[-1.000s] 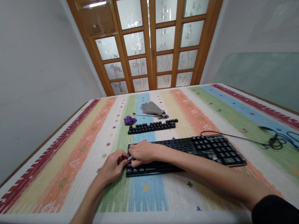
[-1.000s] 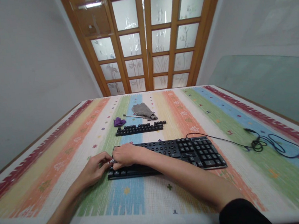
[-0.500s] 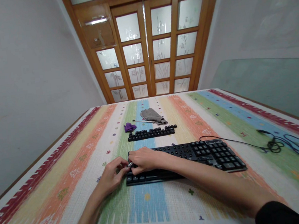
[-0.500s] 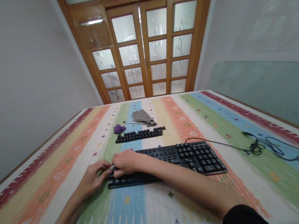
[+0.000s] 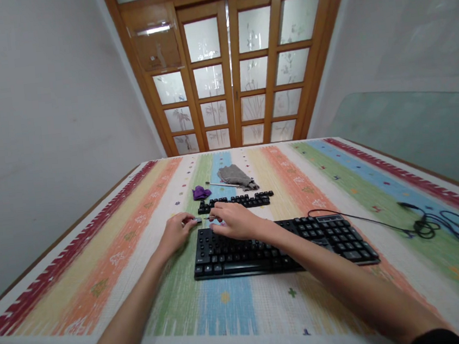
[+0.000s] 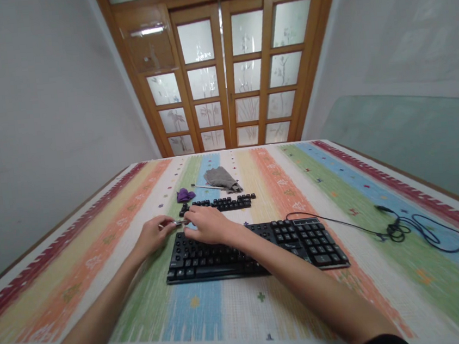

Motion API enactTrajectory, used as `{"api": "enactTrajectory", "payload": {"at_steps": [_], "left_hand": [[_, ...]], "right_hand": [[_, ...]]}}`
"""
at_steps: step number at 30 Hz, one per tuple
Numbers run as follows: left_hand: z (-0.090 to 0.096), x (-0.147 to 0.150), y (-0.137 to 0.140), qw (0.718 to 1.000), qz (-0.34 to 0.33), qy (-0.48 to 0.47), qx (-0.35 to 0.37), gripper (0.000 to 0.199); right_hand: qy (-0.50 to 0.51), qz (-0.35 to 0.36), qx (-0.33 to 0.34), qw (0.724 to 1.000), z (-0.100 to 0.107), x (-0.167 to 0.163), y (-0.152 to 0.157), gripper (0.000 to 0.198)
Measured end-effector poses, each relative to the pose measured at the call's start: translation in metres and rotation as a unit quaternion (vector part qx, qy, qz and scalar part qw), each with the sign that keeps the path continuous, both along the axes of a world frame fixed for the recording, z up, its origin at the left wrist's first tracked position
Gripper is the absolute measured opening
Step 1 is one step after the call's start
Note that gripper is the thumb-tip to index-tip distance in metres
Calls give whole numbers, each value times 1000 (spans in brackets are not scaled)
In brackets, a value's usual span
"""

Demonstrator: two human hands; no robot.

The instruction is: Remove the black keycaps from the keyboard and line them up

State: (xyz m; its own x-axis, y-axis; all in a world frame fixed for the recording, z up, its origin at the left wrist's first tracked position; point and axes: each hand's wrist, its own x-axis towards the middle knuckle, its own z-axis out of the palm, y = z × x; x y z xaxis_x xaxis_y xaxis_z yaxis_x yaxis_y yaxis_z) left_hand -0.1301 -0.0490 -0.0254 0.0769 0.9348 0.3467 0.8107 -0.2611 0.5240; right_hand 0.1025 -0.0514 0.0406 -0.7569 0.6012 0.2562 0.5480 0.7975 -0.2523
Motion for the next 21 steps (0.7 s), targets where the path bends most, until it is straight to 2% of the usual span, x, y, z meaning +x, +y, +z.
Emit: {"api": "enactTrajectory", "payload": {"at_steps": [4,7,12,16,21], "left_hand": [[-11,2,9,1000,24,20,-1,22],[-17,1,12,999,31,12,3,23],[-25,-1,11,999,42,-4,20,24],[-27,-2,10,998,54,-17,33,27],[-28,0,13,996,71,-18,44,26]], "right_hand": [[54,14,-35,998,15,20,2,15],[87,40,-78,992,31,35,4,24],[106,38,-60,992,52,49,5,23],[97,43,-44,993,57,51,9,23],[103,42,-31,993,53,51,12,21]]}}
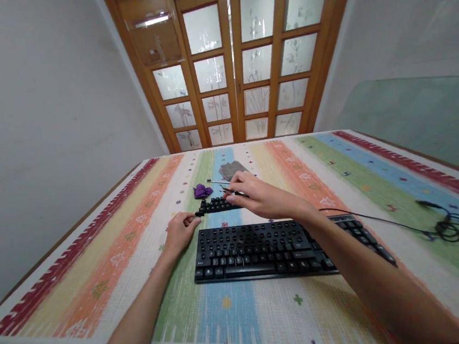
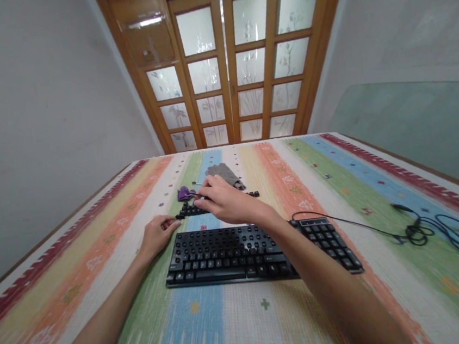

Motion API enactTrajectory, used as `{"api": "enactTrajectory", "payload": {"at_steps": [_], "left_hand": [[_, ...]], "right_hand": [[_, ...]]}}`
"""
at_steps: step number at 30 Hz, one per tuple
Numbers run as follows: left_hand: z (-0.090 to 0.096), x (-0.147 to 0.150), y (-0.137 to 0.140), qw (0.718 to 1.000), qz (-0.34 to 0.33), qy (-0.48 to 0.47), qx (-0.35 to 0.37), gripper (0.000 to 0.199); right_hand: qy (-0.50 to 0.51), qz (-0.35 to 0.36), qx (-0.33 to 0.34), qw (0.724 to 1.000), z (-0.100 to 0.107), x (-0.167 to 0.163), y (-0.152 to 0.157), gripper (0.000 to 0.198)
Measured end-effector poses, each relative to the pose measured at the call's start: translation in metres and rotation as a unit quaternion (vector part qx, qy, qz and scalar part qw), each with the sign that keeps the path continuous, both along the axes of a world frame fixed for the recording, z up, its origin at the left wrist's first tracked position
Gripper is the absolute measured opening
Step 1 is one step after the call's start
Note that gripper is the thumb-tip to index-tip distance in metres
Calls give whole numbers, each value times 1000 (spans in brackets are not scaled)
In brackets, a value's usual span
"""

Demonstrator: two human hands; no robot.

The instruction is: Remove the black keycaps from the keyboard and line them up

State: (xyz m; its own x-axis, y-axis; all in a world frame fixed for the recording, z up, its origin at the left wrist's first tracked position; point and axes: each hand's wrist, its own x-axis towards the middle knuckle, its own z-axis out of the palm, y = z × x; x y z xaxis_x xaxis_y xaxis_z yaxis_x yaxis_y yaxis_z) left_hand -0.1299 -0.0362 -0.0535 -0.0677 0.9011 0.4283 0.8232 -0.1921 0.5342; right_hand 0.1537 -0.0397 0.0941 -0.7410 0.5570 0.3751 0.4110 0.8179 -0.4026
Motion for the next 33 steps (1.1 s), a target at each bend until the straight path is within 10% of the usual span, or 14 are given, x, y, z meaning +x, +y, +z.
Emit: {"api": "enactTrajectory", "payload": {"at_steps": [33], "left_hand": [[7,4,-2,998,-58,-32,-13,17]], "right_hand": [[-1,-8,-8,1000,10,6,-8,24]]}}
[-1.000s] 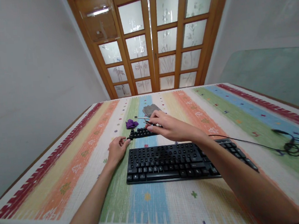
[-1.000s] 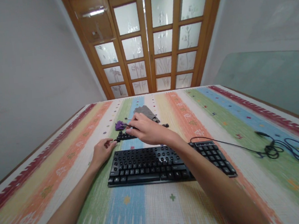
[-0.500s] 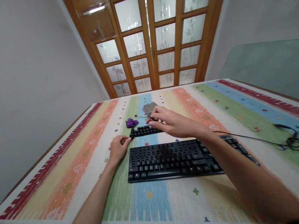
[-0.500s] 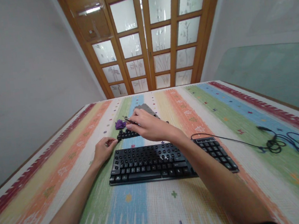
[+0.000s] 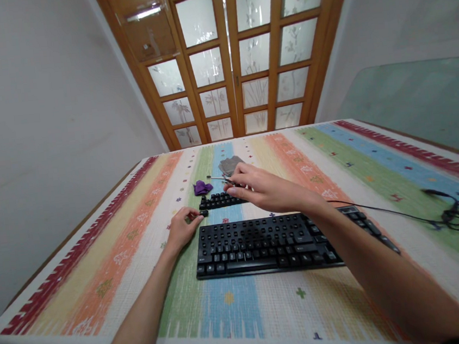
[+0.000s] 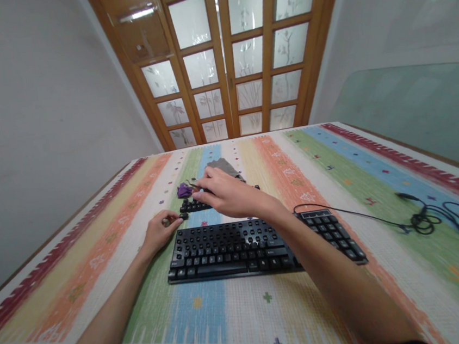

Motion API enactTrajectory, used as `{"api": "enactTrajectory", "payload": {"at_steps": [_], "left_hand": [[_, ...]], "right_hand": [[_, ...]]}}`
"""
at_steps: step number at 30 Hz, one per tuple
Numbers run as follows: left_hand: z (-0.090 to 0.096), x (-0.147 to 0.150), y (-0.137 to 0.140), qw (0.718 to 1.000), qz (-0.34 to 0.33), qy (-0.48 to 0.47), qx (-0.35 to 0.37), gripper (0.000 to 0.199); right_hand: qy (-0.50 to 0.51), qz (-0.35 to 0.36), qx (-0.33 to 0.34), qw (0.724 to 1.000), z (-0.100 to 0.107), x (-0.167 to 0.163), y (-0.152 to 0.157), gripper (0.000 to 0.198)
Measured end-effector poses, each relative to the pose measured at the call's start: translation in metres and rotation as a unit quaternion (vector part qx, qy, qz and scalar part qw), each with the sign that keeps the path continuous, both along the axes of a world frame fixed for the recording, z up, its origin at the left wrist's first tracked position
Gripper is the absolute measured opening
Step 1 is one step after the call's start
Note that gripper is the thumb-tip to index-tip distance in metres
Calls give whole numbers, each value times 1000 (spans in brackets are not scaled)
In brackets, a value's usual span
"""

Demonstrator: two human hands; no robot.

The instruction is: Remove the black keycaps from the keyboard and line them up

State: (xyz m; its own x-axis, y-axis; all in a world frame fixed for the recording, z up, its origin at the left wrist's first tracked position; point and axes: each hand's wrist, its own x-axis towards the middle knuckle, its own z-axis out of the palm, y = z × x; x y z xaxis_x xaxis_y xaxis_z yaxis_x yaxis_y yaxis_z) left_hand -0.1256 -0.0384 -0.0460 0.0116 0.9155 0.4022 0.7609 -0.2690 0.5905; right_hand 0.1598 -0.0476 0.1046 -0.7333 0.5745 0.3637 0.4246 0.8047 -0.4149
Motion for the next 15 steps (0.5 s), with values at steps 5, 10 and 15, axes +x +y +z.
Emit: {"api": "enactTrajectory", "payload": {"at_steps": [5,10,15], "left_hand": [[3,5,0,1000,18,3,-1,21],[3,9,2,999,48,17,9,34],[-1,10,4,997,52,49,22,33]], "right_hand": [[5,8,-1,1000,1,0,-1,24],[-5,4,-6,1000,2,-1,-1,25],[-9,6,-5,1000,2,-1,-2,25]]}}
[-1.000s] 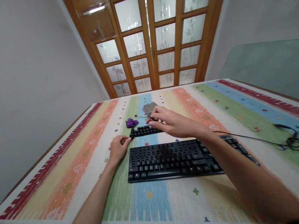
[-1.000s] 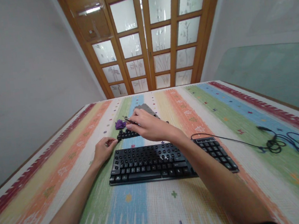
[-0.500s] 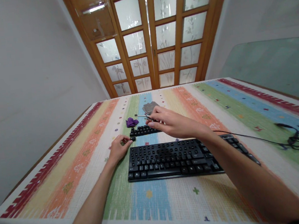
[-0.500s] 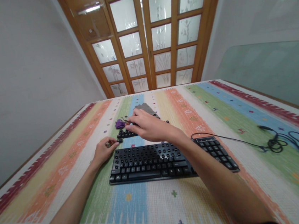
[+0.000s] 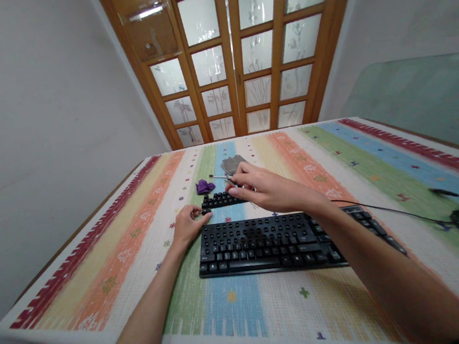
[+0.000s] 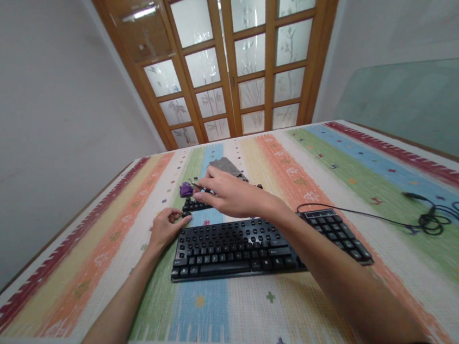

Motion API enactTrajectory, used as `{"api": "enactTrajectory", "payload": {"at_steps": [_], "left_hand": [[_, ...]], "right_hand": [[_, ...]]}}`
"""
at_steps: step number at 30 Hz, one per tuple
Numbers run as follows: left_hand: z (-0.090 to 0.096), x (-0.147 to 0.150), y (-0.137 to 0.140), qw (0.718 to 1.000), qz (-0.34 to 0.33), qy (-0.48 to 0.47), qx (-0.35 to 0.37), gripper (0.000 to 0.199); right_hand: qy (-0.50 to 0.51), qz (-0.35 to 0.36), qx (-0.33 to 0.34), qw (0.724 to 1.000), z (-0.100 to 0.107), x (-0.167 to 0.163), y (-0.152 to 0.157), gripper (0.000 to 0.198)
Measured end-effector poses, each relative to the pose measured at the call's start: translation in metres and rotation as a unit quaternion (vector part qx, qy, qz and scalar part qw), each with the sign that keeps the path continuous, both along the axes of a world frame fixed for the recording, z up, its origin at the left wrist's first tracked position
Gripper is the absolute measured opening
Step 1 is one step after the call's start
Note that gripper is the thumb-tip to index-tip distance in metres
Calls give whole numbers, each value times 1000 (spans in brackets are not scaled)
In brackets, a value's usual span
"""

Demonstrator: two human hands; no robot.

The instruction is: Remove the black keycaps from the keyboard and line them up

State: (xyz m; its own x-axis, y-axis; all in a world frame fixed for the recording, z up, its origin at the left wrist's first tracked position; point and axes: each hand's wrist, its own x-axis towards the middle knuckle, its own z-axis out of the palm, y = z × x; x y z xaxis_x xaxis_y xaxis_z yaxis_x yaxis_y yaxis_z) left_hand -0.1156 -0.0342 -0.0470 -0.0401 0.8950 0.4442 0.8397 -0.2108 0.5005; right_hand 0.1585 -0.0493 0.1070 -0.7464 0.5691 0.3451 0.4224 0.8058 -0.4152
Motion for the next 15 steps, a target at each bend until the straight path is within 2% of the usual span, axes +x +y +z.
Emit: {"api": "enactTrajectory", "payload": {"at_steps": [15], "left_hand": [[-7,-3,7,1000,15,5,-1,27]], "right_hand": [[4,23,5,1000,-4,0,0,24]]}}
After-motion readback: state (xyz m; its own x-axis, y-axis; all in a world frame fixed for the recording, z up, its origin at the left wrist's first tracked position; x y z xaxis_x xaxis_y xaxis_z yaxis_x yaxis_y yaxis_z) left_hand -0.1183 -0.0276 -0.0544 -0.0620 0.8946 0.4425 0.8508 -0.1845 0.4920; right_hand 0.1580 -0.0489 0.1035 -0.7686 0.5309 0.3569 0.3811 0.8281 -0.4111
